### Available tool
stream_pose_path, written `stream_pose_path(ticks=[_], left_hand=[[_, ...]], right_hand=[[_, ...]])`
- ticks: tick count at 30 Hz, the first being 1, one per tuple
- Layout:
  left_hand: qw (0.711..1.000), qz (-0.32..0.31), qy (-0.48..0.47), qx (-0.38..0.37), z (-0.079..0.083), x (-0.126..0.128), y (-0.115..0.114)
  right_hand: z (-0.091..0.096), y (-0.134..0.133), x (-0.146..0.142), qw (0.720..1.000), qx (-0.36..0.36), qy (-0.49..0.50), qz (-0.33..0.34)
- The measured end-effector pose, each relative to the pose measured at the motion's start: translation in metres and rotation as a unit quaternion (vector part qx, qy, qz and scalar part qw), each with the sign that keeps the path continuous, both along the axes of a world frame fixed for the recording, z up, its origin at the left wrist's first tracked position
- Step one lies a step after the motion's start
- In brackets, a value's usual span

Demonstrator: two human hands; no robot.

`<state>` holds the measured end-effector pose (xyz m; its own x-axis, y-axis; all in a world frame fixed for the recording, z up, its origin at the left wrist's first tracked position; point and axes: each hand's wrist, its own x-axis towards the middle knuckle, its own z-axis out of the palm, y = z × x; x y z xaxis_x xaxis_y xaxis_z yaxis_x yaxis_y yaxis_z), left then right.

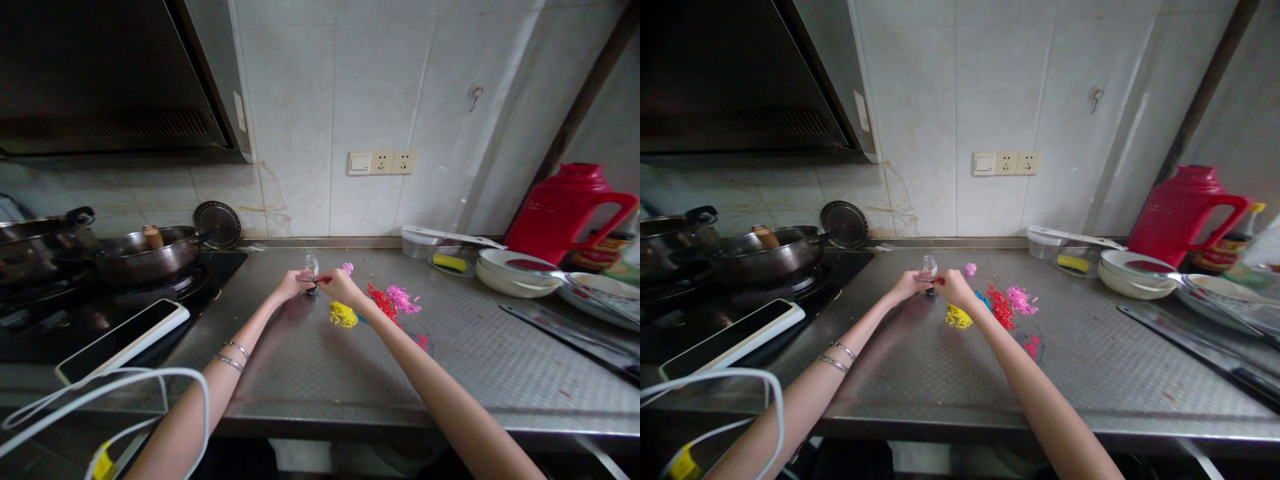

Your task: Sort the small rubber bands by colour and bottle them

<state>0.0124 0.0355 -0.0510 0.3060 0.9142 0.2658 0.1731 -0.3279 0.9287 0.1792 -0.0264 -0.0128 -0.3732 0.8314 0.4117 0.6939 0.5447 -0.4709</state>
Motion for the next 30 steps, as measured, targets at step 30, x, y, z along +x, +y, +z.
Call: stream_pose_path(ticks=[30], left_hand=[[0.999,0.013,0.034,0.023,0.003,0.001,-0.006]], right_hand=[[0.030,0.050,0.035,1.000,0.013,-0.014,-0.009]])
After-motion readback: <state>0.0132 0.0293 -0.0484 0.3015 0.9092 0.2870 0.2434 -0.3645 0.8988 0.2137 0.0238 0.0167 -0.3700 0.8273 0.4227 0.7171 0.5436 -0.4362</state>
